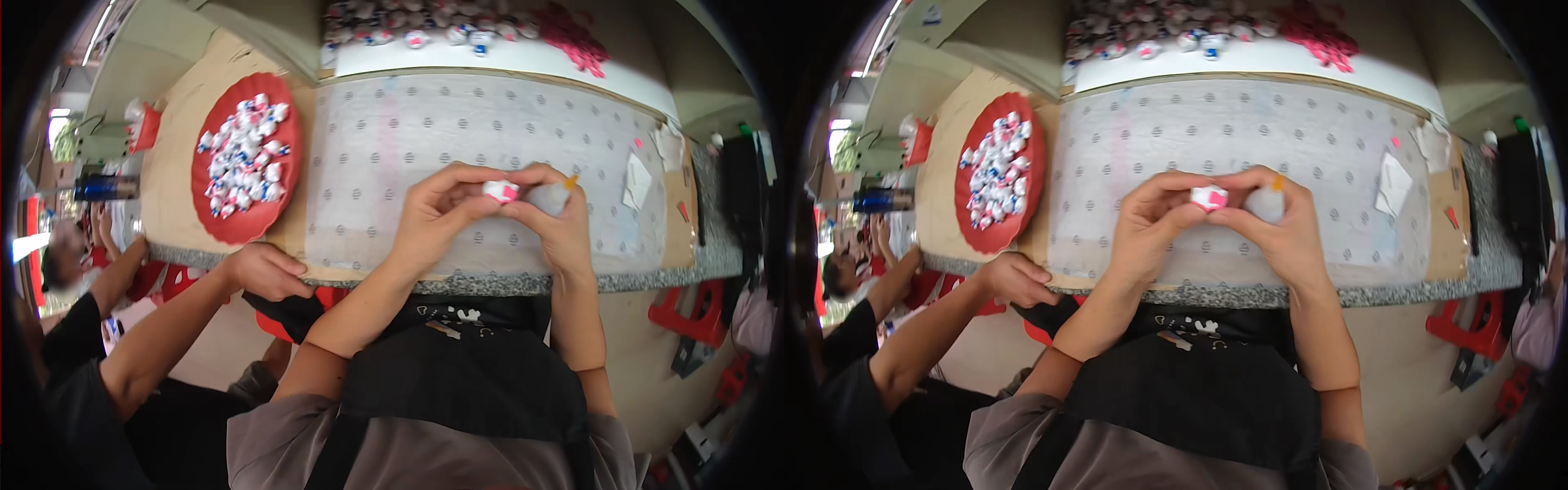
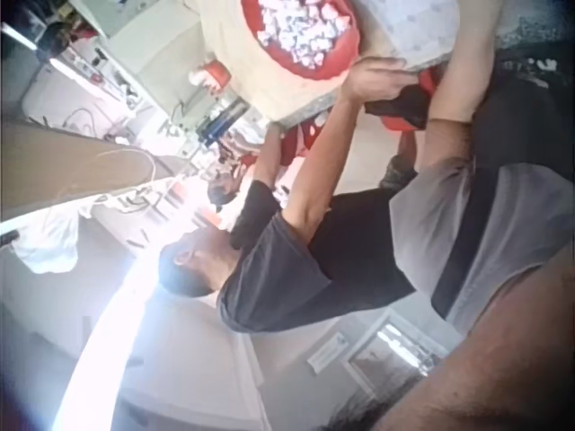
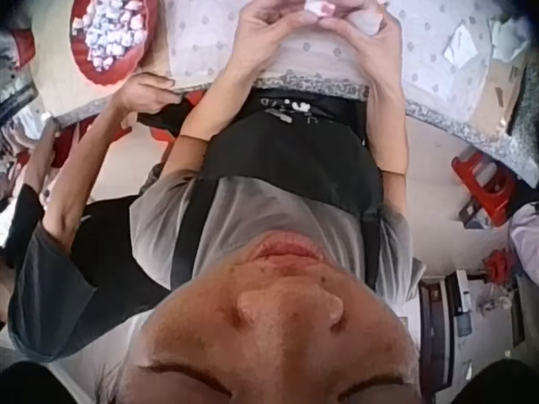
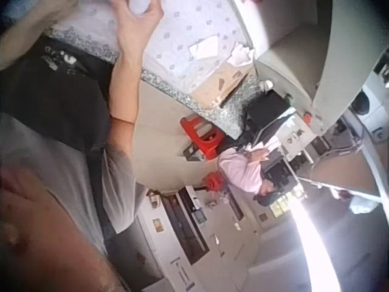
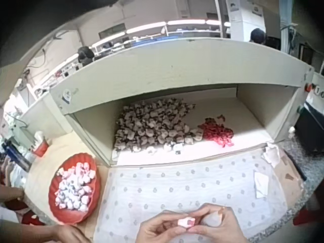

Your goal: Applying glue and attaching pink bows to Hello Kitty toy heads.

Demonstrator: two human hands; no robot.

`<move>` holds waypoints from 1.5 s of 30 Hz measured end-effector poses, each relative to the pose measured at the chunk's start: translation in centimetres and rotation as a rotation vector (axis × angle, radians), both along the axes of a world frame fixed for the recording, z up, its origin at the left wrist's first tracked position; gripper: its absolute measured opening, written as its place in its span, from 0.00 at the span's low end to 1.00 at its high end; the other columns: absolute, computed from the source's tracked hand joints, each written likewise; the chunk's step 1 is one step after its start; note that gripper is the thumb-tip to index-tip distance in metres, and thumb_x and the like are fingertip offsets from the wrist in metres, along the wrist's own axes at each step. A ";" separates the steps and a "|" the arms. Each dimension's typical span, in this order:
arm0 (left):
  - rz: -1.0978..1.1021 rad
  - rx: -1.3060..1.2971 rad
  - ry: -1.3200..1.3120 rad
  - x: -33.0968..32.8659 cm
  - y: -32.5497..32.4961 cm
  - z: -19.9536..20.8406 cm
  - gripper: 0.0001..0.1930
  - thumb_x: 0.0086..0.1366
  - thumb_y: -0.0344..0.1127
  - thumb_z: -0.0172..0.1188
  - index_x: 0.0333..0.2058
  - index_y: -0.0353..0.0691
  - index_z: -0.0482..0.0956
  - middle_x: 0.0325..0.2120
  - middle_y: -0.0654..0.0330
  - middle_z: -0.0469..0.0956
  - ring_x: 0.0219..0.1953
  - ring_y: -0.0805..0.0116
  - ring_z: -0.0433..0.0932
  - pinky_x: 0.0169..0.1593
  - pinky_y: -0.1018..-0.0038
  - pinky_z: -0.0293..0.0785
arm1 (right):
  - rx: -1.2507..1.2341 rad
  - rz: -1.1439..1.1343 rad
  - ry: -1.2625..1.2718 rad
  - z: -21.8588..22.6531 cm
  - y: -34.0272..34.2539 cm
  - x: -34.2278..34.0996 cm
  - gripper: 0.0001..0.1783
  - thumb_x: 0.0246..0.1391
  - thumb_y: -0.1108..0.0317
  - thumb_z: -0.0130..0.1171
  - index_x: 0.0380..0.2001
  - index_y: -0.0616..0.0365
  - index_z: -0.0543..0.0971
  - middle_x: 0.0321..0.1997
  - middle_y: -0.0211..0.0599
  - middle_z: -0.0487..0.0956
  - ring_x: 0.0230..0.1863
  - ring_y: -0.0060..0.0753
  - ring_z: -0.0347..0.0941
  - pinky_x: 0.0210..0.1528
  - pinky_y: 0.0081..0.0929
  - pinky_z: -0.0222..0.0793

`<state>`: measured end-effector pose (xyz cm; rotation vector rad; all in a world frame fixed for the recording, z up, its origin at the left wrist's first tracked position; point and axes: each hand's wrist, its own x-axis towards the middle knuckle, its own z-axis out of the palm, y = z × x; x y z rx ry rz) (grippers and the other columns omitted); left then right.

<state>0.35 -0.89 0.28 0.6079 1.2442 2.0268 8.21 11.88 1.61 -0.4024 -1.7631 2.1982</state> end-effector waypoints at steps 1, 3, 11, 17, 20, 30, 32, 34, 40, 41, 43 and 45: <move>-0.020 0.003 -0.025 0.1 0.2 0.3 0.11 0.51 0.21 0.53 0.36 0.32 0.71 0.32 0.59 0.73 0.35 0.76 0.72 0.39 0.82 0.68 | 0.061 -0.018 0.000 -0.3 0.2 0.3 0.11 0.32 0.79 0.61 0.26 0.64 0.74 0.23 0.29 0.72 0.27 0.16 0.65 0.34 0.14 0.60; -0.076 0.020 -0.011 0.1 0.6 -0.6 0.10 0.50 0.20 0.54 0.34 0.32 0.72 0.30 0.59 0.73 0.33 0.76 0.72 0.38 0.82 0.68 | 0.080 -0.045 0.007 -0.4 0.5 1.0 0.11 0.31 0.81 0.60 0.24 0.64 0.73 0.22 0.29 0.70 0.26 0.17 0.63 0.31 0.14 0.59; -0.150 0.067 -0.112 0.5 0.1 -0.9 0.08 0.50 0.22 0.55 0.32 0.33 0.72 0.33 0.57 0.74 0.35 0.74 0.73 0.41 0.79 0.69 | -0.050 0.007 0.056 -1.5 0.5 1.8 0.12 0.32 0.76 0.62 0.26 0.62 0.72 0.23 0.28 0.67 0.25 0.18 0.62 0.29 0.14 0.57; 0.376 -0.015 0.268 -1.4 -1.0 1.8 0.09 0.48 0.26 0.57 0.31 0.38 0.73 0.31 0.64 0.70 0.32 0.78 0.66 0.37 0.82 0.62 | -0.103 -0.079 0.035 0.1 0.2 0.8 0.24 0.34 0.74 0.58 0.40 0.66 0.68 0.31 0.31 0.67 0.24 0.17 0.62 0.27 0.13 0.60; 1.040 -0.238 0.697 -5.4 -4.6 3.3 0.15 0.45 0.28 0.60 0.35 0.38 0.71 0.38 0.55 0.66 0.46 0.62 0.60 0.50 0.71 0.54 | -0.087 -0.174 0.069 0.1 1.1 0.6 0.26 0.34 0.76 0.55 0.44 0.66 0.66 0.34 0.32 0.67 0.24 0.16 0.61 0.27 0.13 0.60; 0.688 -0.473 1.236 -9.7 10.3 0.6 0.12 0.40 0.25 0.56 0.28 0.36 0.71 0.28 0.52 0.69 0.35 0.55 0.65 0.40 0.66 0.62 | -0.010 -0.348 0.163 0.0 0.8 2.2 0.32 0.41 0.75 0.51 0.51 0.63 0.54 0.38 0.34 0.63 0.25 0.16 0.57 0.30 0.15 0.54; 0.746 -0.767 1.265 -11.2 12.1 -0.8 0.06 0.41 0.29 0.53 0.23 0.38 0.73 0.25 0.52 0.70 0.34 0.57 0.65 0.40 0.67 0.60 | 0.011 -0.326 0.164 -0.8 1.4 2.9 0.31 0.42 0.74 0.50 0.52 0.64 0.54 0.40 0.36 0.63 0.26 0.18 0.58 0.31 0.16 0.56; 0.789 -0.923 1.361 -12.4 13.2 -2.6 0.04 0.42 0.30 0.51 0.18 0.39 0.74 0.21 0.54 0.70 0.32 0.60 0.66 0.39 0.70 0.59 | -0.032 -0.318 0.182 -0.2 1.0 2.4 0.29 0.44 0.75 0.49 0.51 0.65 0.54 0.38 0.37 0.62 0.25 0.18 0.55 0.31 0.16 0.54; 0.848 -0.896 1.417 -13.1 11.8 -1.9 0.04 0.40 0.30 0.50 0.15 0.38 0.73 0.17 0.56 0.70 0.28 0.62 0.67 0.39 0.72 0.59 | -0.028 -0.294 0.166 0.0 0.8 1.6 0.30 0.45 0.71 0.50 0.51 0.65 0.54 0.39 0.37 0.62 0.25 0.18 0.55 0.31 0.17 0.53; 0.850 -0.839 1.366 -12.6 11.4 -1.1 0.03 0.41 0.28 0.50 0.17 0.37 0.73 0.19 0.55 0.70 0.29 0.61 0.67 0.38 0.72 0.60 | 0.001 -0.317 0.140 0.1 0.8 1.6 0.30 0.45 0.69 0.50 0.51 0.65 0.54 0.40 0.37 0.62 0.25 0.18 0.54 0.31 0.17 0.53; 0.848 -0.793 1.315 -11.6 10.0 1.1 0.04 0.42 0.26 0.51 0.20 0.35 0.72 0.22 0.55 0.71 0.30 0.61 0.68 0.38 0.72 0.62 | 0.010 -0.346 0.100 -0.4 1.2 1.7 0.30 0.45 0.68 0.50 0.51 0.64 0.54 0.41 0.37 0.62 0.27 0.20 0.56 0.33 0.18 0.54; 0.670 -0.346 0.809 -9.4 7.7 3.4 0.07 0.46 0.22 0.50 0.27 0.35 0.71 0.27 0.56 0.69 0.34 0.62 0.68 0.37 0.73 0.64 | -0.160 -0.355 0.264 1.0 0.9 0.9 0.23 0.38 0.77 0.51 0.42 0.66 0.62 0.36 0.48 0.68 0.24 0.32 0.64 0.31 0.27 0.62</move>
